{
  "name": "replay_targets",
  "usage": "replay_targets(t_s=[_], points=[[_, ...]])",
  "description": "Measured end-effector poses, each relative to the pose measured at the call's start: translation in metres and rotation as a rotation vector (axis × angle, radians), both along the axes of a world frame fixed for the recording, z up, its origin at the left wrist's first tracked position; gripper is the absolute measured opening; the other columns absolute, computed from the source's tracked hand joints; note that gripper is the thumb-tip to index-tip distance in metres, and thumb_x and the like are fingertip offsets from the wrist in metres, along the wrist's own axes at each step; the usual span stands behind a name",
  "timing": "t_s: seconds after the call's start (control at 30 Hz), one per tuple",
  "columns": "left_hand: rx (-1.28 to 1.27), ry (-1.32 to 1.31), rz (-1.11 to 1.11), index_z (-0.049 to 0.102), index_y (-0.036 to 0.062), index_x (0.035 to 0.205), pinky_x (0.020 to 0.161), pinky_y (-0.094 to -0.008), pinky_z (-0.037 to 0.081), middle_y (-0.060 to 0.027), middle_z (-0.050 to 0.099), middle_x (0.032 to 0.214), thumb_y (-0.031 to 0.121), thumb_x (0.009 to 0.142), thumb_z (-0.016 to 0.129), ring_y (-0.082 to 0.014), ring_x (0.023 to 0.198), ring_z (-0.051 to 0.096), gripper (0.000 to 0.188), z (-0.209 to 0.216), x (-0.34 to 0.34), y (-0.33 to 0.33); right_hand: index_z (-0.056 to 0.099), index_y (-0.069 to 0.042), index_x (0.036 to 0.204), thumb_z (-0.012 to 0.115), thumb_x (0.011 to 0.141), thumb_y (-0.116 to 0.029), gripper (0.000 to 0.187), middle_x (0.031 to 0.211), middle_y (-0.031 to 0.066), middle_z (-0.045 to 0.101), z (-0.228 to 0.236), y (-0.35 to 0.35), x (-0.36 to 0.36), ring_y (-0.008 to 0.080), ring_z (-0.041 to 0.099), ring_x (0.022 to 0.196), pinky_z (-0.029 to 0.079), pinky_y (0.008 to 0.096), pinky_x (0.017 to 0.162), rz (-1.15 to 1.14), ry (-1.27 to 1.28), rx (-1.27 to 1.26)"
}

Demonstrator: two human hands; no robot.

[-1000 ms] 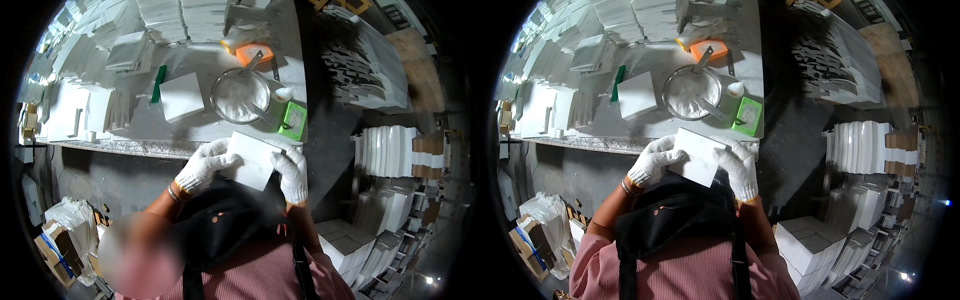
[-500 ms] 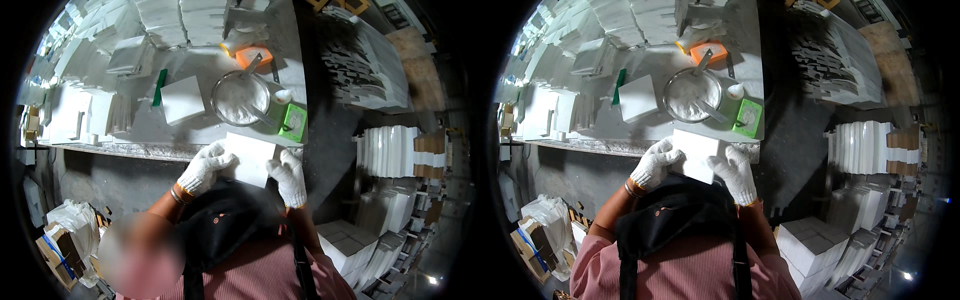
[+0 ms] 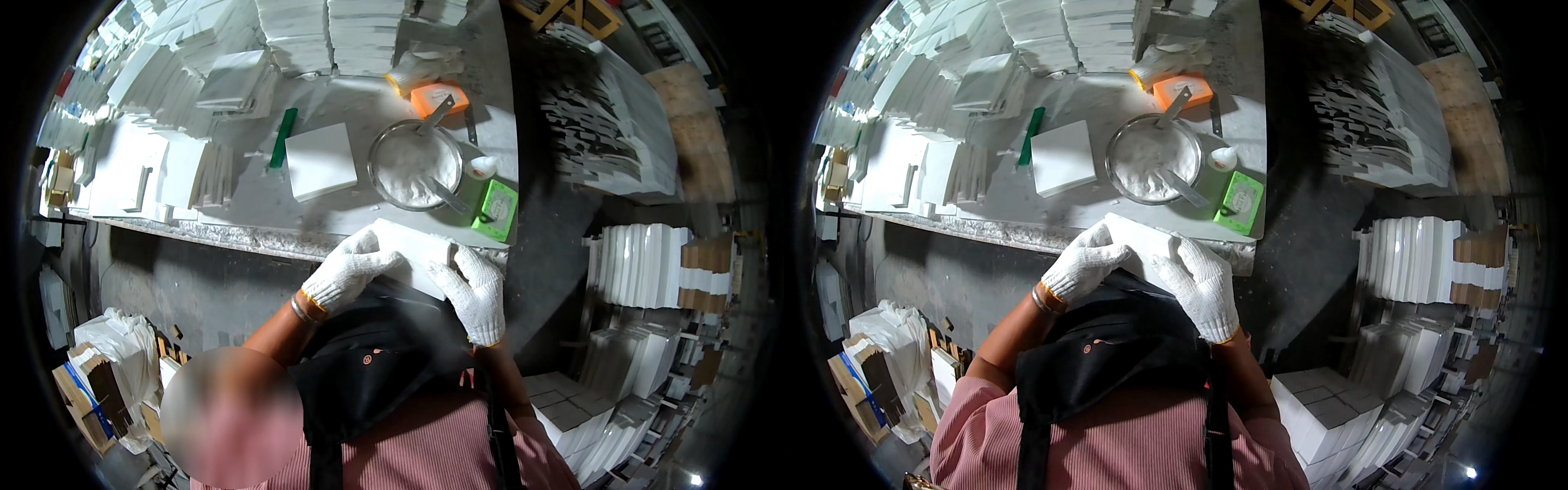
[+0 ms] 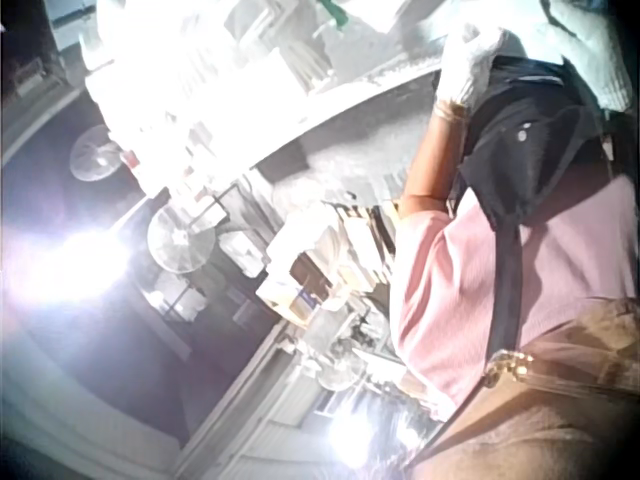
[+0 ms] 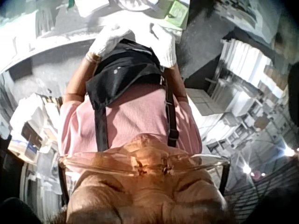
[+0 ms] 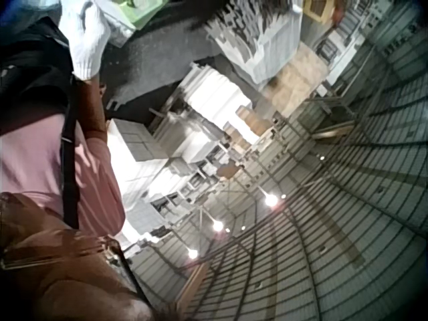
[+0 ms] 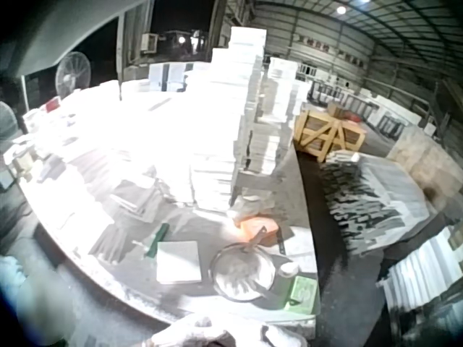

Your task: The person applies adhesive from a bowl onto white rectangular tiles using a small spatula, then presses a green sponge onto the tile surface. The person repeats this process for multiple tiles, stacking the finished ones on the table.

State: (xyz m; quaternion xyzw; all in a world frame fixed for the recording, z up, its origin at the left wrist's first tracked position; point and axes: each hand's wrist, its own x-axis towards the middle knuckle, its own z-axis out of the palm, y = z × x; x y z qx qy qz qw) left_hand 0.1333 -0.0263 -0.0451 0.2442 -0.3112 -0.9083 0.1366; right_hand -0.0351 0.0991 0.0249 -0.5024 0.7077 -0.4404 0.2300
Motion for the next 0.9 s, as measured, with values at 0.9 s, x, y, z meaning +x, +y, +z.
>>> replay_targets(t_s=[0.9], points=[[0.101,-0.008,0.301,0.052,-0.0003,0.127,0.090,-0.0353,0.054,-0.0105,0.065,0.111,0.011,0.092,0.067,-0.0200,0.102,0.065,0.039,-0.019,-0.009,-0.013,0.068,-0.009,0.115,0.070,0.085,-0.014,0.031,0.103,0.0108,0.071,-0.037,-0.058,-0.065,0.0248,0.070,0.090,0.054,0.0338,0.079,-0.015,0.408,0.206]])
